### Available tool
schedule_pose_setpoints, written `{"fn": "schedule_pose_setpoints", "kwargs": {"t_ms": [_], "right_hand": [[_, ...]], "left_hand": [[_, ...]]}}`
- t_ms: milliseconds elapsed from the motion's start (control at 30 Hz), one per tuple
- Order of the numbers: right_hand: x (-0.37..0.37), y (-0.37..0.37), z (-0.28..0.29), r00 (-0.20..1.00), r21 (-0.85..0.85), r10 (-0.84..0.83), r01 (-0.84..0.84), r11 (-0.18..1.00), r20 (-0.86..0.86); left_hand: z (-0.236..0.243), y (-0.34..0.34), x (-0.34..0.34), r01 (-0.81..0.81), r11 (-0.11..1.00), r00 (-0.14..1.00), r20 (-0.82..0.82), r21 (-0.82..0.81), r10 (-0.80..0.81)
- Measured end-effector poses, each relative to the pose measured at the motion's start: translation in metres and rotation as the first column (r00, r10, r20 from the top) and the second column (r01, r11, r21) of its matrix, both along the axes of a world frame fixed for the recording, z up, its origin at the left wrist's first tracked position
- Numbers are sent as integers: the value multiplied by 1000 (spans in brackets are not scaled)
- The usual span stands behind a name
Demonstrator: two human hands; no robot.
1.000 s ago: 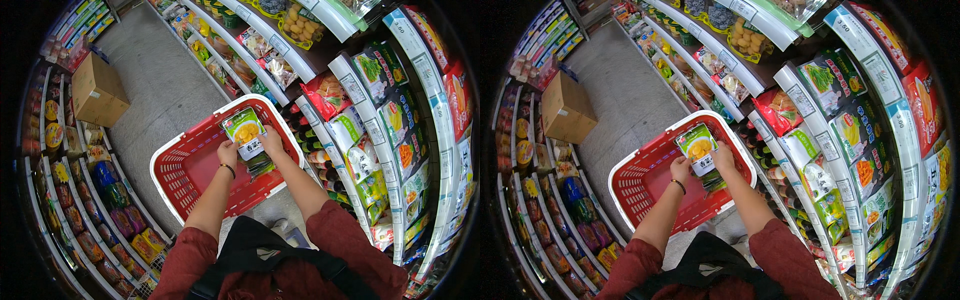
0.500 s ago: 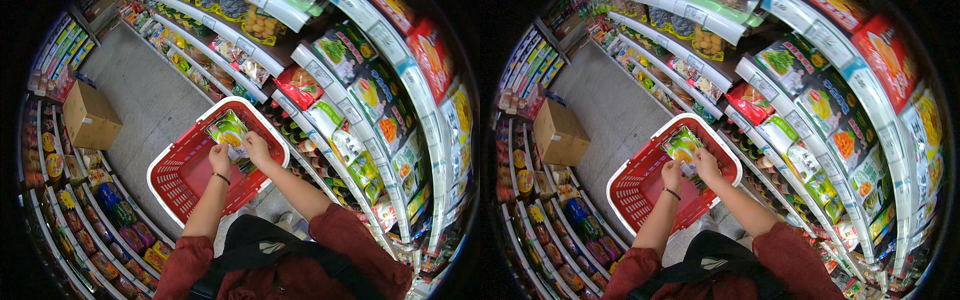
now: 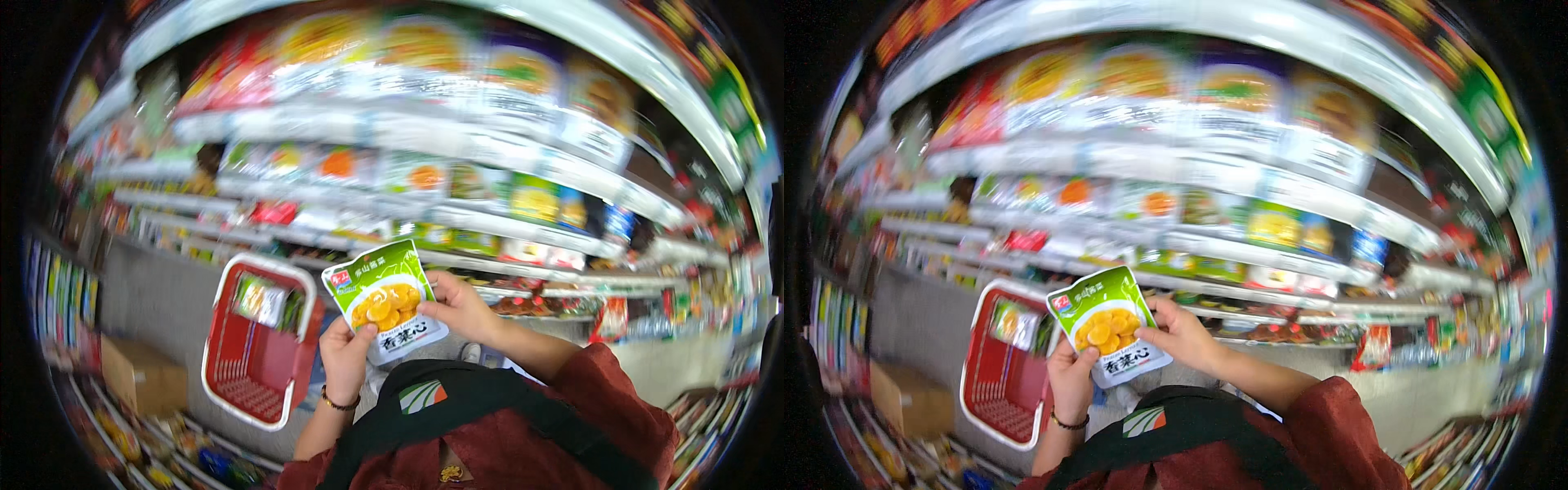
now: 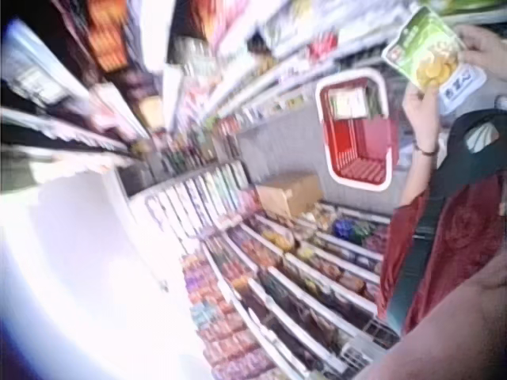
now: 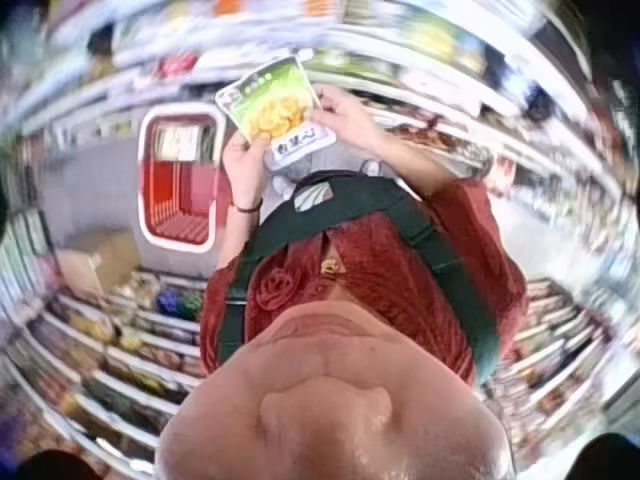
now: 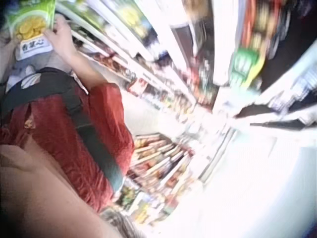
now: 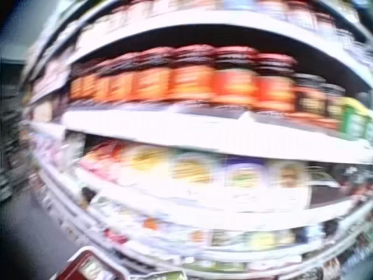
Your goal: The person repeatedly picks packaged food items from a red shopping basket and places them onto a supermarket shelf. They handle multiple identical packages one by one, arranging them in a row on the shelf.
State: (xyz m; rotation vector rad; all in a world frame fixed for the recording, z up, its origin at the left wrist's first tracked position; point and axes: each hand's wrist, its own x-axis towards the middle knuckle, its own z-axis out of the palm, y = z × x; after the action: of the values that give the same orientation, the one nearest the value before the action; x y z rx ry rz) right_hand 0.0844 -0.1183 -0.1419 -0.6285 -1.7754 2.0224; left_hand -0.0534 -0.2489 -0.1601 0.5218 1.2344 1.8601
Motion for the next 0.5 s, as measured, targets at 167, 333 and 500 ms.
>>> {"fn": "schedule_pose_setpoints", "kwargs": {"t_ms": [167, 333, 500], "right_hand": [[161, 26, 42, 961, 227, -267, 276, 934, -67], [260, 61, 92, 868, 172, -476, 495, 852, -143], [299, 120, 140, 737, 52, -595, 641, 766, -321]], "left_hand": [[46, 74, 123, 289, 957, 931, -237, 20, -277], [103, 152, 215, 455, 888, 833, -384, 64, -399], [143, 211, 262, 520, 823, 814, -425, 228, -397]]}}
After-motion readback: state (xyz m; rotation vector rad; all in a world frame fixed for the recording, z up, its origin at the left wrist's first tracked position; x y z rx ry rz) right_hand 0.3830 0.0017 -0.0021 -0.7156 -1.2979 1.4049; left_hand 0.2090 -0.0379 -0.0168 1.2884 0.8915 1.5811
